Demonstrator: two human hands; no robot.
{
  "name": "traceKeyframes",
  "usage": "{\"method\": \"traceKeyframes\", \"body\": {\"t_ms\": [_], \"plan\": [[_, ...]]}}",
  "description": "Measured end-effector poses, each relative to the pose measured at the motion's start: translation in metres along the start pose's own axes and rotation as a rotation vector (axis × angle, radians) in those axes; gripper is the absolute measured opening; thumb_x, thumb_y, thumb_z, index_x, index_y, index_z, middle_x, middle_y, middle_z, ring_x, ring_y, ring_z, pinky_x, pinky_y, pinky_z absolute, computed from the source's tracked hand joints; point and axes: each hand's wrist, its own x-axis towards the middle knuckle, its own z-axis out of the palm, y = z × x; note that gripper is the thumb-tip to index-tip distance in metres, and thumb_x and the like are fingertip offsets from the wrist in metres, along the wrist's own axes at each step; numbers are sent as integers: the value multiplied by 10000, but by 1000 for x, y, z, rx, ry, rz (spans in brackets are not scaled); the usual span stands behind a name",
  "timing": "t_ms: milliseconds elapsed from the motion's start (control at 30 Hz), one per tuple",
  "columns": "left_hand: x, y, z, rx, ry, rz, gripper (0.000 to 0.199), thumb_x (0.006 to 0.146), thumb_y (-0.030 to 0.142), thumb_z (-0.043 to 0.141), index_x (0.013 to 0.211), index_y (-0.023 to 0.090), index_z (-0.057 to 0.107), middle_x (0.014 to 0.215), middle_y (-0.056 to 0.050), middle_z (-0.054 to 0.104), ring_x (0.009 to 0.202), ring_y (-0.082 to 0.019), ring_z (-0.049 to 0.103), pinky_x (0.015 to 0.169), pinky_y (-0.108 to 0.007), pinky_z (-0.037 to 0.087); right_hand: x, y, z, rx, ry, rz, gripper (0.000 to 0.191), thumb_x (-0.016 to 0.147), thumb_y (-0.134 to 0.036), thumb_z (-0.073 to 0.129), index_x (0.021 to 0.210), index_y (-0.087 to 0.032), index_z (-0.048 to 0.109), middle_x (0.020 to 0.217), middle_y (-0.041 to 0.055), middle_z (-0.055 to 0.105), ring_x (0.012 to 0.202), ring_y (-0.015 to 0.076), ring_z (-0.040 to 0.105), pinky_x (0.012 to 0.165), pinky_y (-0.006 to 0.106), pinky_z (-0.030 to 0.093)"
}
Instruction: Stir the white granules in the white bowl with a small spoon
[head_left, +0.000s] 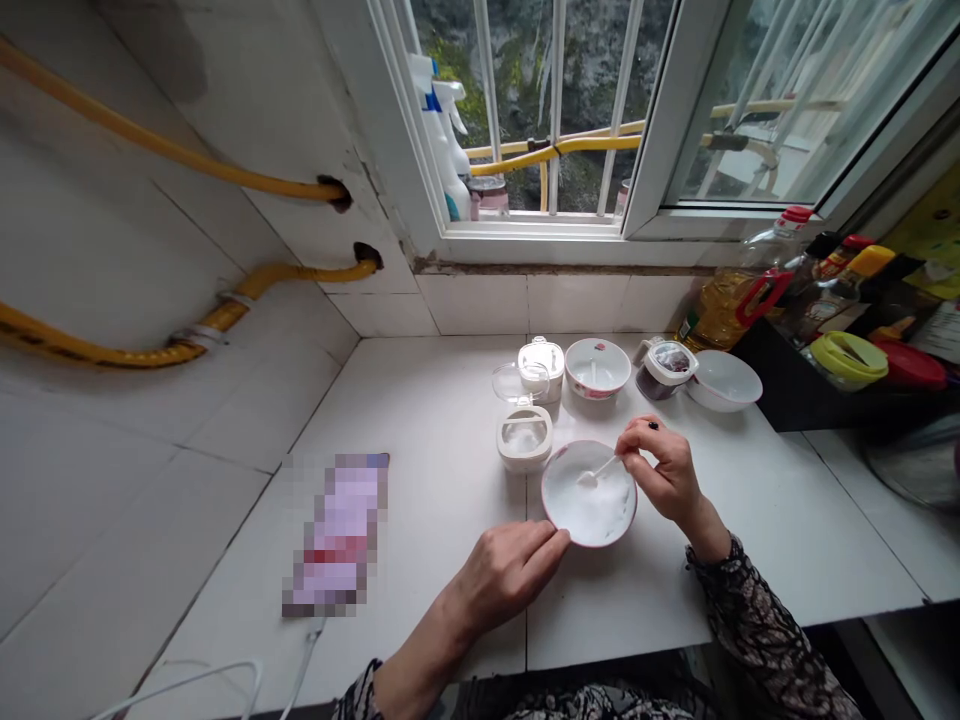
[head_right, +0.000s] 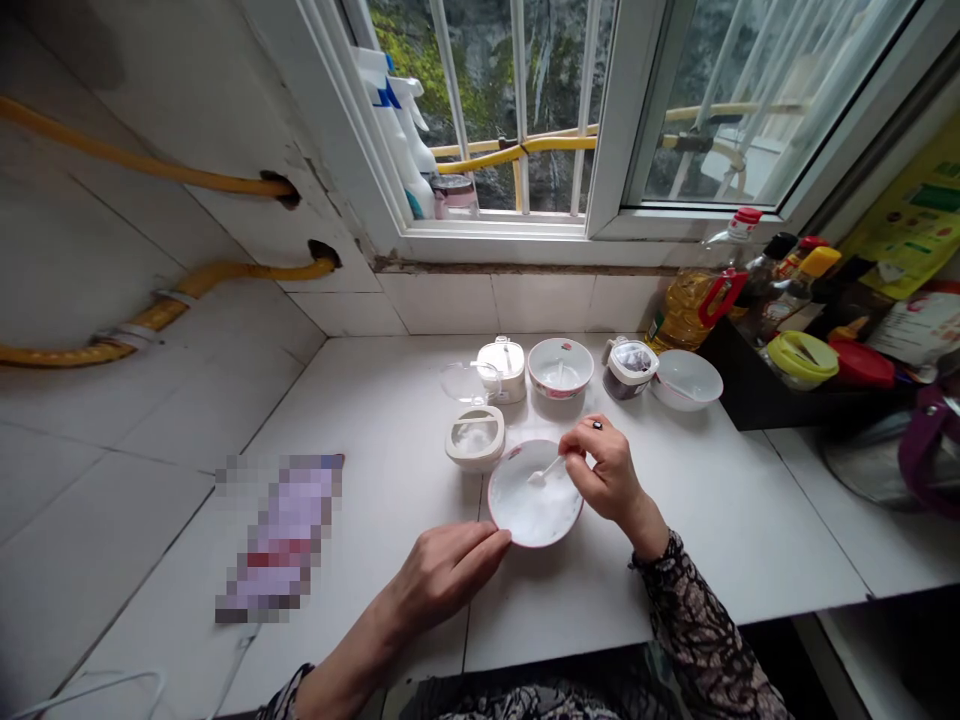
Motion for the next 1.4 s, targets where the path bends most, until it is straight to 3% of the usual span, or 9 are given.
{"method": "traceKeyframes", "body": {"t_ms": [100,200,300,400,533,667,933,1200,1400], "plan": [[0,0,0,-17,-11,-12,158,934,77,452,987,136,589,704,-21,641,552,-103,563,505,-199,450,0,-2,4,4,-83,-95,193,731,-72,446,665,-227,539,545,-41,503,520,138,428,708,347,444],[1,1,-1,-25,-16,-17,159,933,72,450,966,138,591,691,-20,637,549,-105,563,503,-202,446,-1,-4,11,57,-186,-77,199,705,-66,433,641,-224,536,534,-47,508,524,132,432,716,331,444],[1,1,-1,-26,-22,-14,153,937,73,451,956,134,591,684,-19,636,540,-107,562,492,-207,440,-3,-4,14,110,-225,86,198,696,-94,439,603,-223,557,543,-27,559,591,153,490,705,318,440],[1,1,-1,-17,-7,-3,149,940,74,452,954,129,589,695,-25,642,540,-104,566,493,-209,441,-4,-4,13,194,-173,336,177,671,-141,463,562,-219,579,510,-6,566,646,180,524,637,294,420],[0,1,-1,-4,4,7,140,939,77,462,975,120,590,713,-29,649,551,-102,583,504,-208,453,0,-2,9,441,-101,633,129,627,-198,491,557,-198,600,438,-30,504,474,129,441,498,256,345],[1,1,-2,1,-3,11,149,943,77,452,987,113,591,714,-34,649,556,-108,583,497,-213,453,4,0,9,602,-39,762,105,592,-220,531,545,-180,616,411,-41,492,422,104,418,462,238,315],[3,1,-2,7,13,18,161,950,69,436,977,117,588,701,-27,647,540,-111,561,483,-211,444,4,6,11,663,25,795,100,568,-208,544,526,-177,629,395,-41,493,413,100,408,457,241,301],[2,1,-2,7,0,5,166,943,75,437,977,128,590,699,-27,644,540,-101,569,496,-199,451,5,14,15,719,75,794,80,598,-208,577,575,-166,642,421,-27,545,436,106,455,501,255,368],[5,1,-2,10,9,16,182,963,80,412,959,128,588,672,-21,632,525,-112,555,474,-212,435,8,2,24,619,184,609,76,754,-250,610,753,-183,647,574,-9,637,564,147,601,608,289,495]]}}
